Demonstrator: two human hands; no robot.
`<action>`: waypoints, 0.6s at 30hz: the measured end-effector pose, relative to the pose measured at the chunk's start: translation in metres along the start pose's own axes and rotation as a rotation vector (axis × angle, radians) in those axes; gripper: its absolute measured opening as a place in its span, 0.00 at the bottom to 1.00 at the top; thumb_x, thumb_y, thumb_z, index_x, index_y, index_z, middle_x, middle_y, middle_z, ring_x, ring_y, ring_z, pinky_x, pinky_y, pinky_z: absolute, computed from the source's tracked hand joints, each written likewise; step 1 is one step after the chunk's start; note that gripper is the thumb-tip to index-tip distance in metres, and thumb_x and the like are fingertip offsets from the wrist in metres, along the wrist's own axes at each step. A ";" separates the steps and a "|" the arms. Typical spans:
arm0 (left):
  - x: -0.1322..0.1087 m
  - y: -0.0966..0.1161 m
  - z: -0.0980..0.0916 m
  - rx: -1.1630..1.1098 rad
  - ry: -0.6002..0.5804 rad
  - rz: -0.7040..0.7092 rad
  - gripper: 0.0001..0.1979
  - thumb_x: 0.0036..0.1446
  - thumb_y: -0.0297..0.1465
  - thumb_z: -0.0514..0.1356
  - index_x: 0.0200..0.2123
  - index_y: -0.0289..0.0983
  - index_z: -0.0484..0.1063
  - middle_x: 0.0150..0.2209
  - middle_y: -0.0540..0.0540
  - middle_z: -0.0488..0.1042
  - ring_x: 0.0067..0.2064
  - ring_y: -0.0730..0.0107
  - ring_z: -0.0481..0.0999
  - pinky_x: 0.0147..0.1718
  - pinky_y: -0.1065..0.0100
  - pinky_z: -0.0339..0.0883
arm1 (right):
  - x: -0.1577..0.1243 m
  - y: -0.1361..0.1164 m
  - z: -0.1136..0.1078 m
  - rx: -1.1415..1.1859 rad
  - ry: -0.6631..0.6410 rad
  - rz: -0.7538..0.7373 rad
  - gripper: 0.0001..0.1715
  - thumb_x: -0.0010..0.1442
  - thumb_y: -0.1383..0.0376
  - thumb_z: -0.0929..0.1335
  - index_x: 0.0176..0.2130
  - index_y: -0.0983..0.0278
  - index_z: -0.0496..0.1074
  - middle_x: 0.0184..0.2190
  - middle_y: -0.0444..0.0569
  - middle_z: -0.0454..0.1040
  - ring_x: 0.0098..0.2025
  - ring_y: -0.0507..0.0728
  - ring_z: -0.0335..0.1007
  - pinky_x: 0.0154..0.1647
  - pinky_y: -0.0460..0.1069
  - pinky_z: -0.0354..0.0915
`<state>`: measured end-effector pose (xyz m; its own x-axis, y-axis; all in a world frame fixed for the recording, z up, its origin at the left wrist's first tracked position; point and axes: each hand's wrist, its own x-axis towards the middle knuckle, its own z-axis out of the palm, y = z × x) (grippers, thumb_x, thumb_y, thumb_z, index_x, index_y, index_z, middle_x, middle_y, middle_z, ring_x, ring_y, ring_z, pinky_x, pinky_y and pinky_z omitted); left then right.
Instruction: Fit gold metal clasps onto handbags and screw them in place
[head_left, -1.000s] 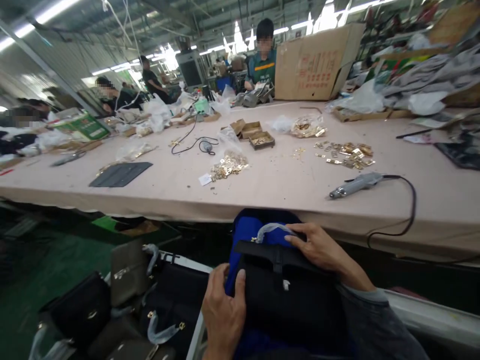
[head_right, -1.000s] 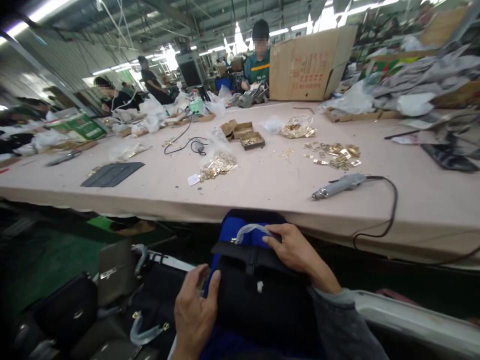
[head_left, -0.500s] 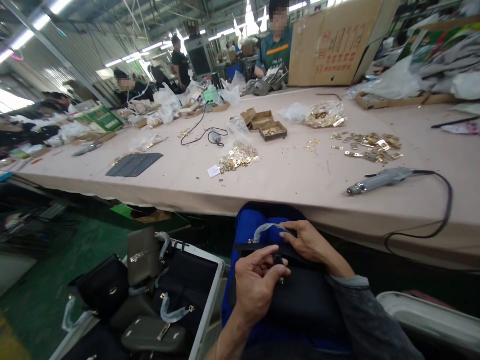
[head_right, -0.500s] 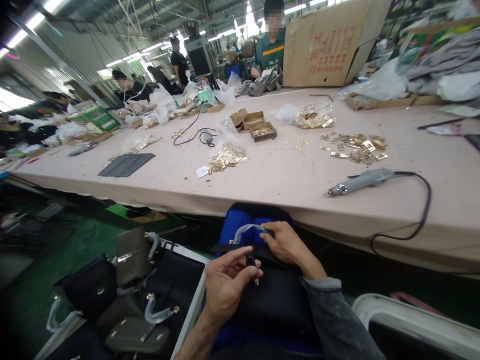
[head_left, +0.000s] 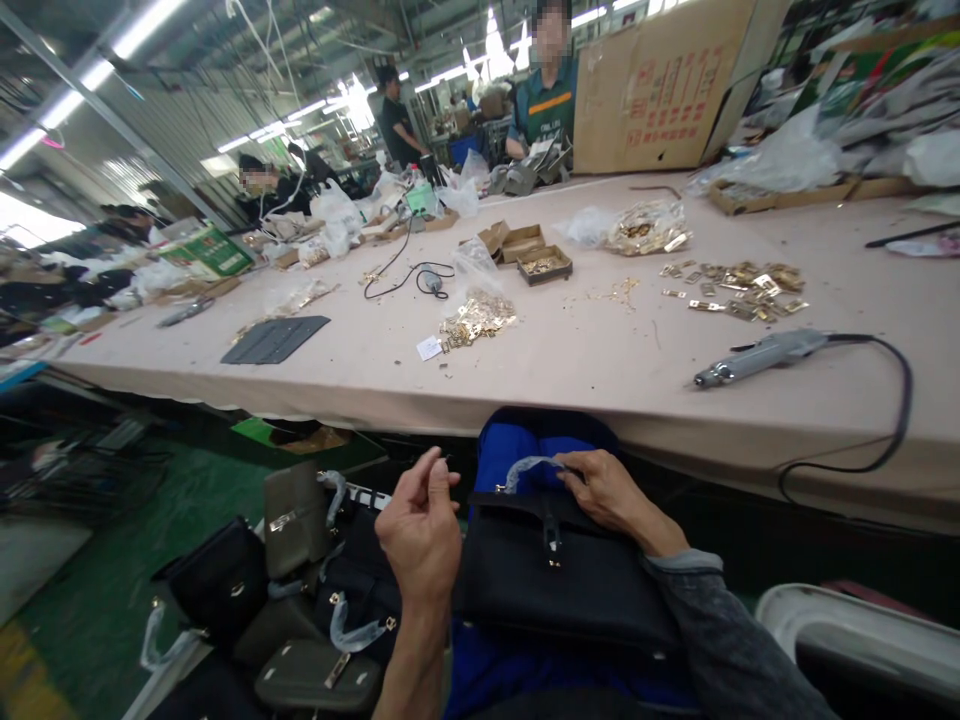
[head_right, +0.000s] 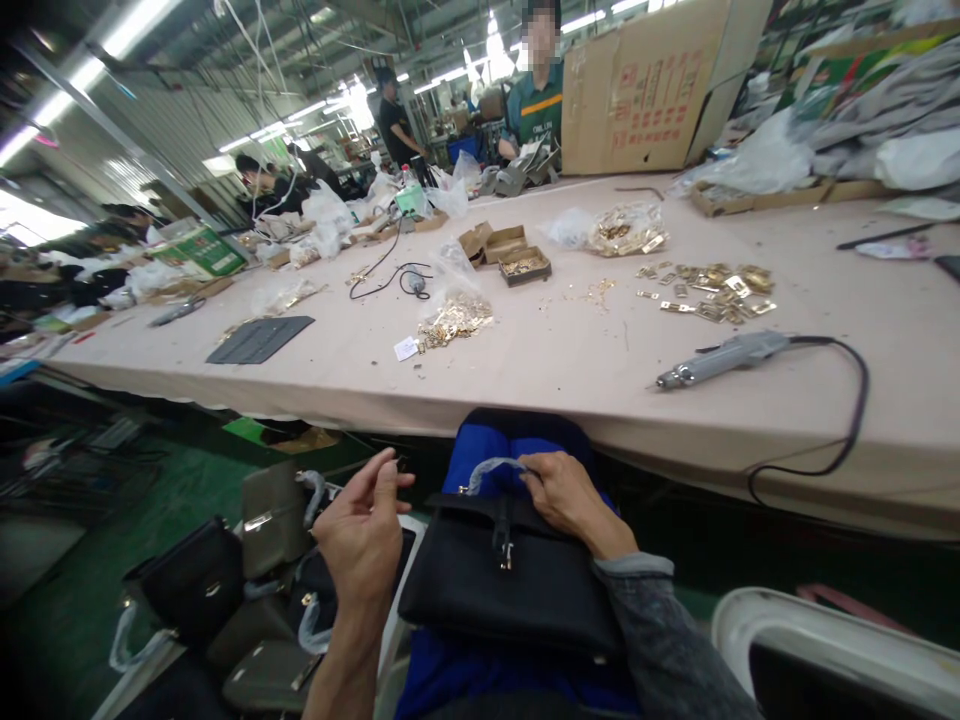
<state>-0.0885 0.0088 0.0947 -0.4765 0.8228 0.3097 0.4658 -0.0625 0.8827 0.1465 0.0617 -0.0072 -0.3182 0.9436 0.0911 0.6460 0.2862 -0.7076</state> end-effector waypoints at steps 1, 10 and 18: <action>0.007 -0.001 -0.001 0.049 0.003 -0.013 0.20 0.64 0.39 0.63 0.54 0.34 0.76 0.38 0.43 0.80 0.35 0.64 0.80 0.28 0.70 0.72 | 0.000 0.000 -0.001 -0.002 0.000 -0.003 0.13 0.67 0.64 0.63 0.33 0.60 0.74 0.30 0.47 0.77 0.33 0.56 0.71 0.38 0.49 0.57; -0.045 -0.004 0.045 -0.031 -0.601 -0.216 0.12 0.57 0.37 0.65 0.31 0.34 0.81 0.25 0.43 0.80 0.28 0.61 0.80 0.26 0.70 0.69 | 0.000 0.007 -0.017 -0.014 -0.024 0.033 0.15 0.67 0.63 0.62 0.35 0.59 0.77 0.32 0.47 0.79 0.34 0.57 0.74 0.37 0.49 0.59; -0.050 -0.027 0.076 -0.351 -0.532 -0.449 0.10 0.42 0.32 0.71 0.24 0.35 0.73 0.19 0.44 0.77 0.21 0.63 0.78 0.22 0.71 0.66 | 0.001 0.004 -0.022 -0.087 0.012 0.098 0.15 0.65 0.63 0.63 0.37 0.58 0.80 0.35 0.48 0.80 0.40 0.59 0.75 0.42 0.49 0.60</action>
<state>-0.0210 0.0122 0.0284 -0.1004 0.9665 -0.2363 0.0074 0.2382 0.9712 0.1640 0.0671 0.0053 -0.2428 0.9695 0.0332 0.7316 0.2055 -0.6501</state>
